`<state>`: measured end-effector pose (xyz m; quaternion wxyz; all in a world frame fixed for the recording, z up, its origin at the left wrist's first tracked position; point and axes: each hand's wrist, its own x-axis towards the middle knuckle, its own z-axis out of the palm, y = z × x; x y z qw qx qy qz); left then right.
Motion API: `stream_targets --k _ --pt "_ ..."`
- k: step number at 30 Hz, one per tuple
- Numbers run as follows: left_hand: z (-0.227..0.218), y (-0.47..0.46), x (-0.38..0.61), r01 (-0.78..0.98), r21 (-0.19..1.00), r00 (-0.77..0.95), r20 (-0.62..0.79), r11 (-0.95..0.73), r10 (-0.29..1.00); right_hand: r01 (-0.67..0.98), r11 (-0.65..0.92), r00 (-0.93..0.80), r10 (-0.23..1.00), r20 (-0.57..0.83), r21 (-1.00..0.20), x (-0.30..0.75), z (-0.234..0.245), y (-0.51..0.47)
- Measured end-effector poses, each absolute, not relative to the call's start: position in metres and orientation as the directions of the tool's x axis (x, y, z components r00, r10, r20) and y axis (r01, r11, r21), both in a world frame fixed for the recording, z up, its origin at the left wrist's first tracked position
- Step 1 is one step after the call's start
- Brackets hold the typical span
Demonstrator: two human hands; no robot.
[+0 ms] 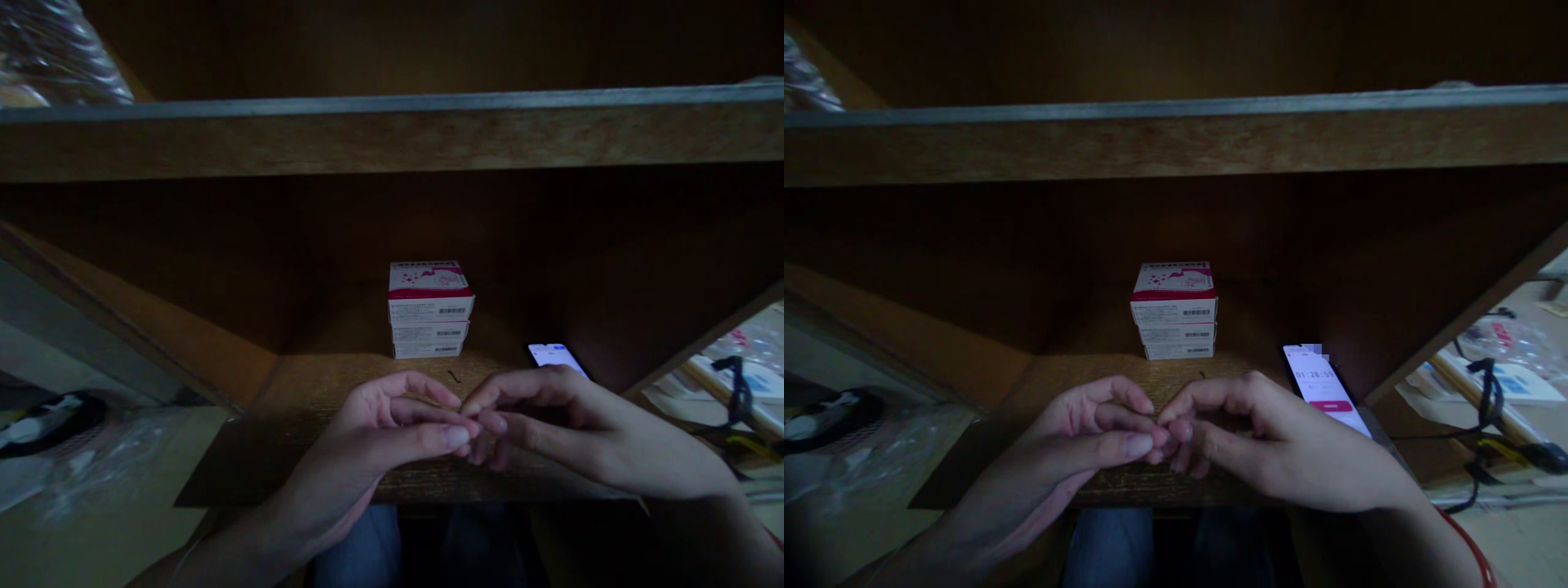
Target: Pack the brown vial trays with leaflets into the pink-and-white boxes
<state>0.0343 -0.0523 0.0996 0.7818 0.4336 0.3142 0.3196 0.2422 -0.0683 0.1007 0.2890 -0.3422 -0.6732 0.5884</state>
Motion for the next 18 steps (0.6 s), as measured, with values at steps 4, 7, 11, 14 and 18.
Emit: stream_targets --k 4,7,11,14,18 --pt "0.100 -0.050 0.034 -0.190 0.883 0.604 -0.239 0.429 0.761 0.163 0.124 -0.597 0.802 0.002 -0.979 0.241 0.105 -0.069" --pt "0.099 -0.042 0.030 -0.175 0.916 0.561 -0.208 0.360 0.801 0.215 0.179 -0.522 0.852 0.041 -0.960 0.240 0.106 -0.064" --pt "0.092 -0.010 0.021 -0.181 0.979 0.295 -0.040 0.097 0.955 0.189 0.241 -0.279 0.943 0.183 -0.952 0.242 0.097 -0.041" --pt "0.084 0.022 0.014 -0.194 0.974 0.050 0.126 -0.114 0.991 0.103 0.249 -0.001 0.968 0.251 -0.963 0.246 0.081 -0.017" --pt "0.068 0.055 0.010 -0.188 0.955 -0.073 0.221 -0.231 0.972 -0.022 0.260 0.241 0.939 0.247 -0.965 0.254 0.054 0.012"
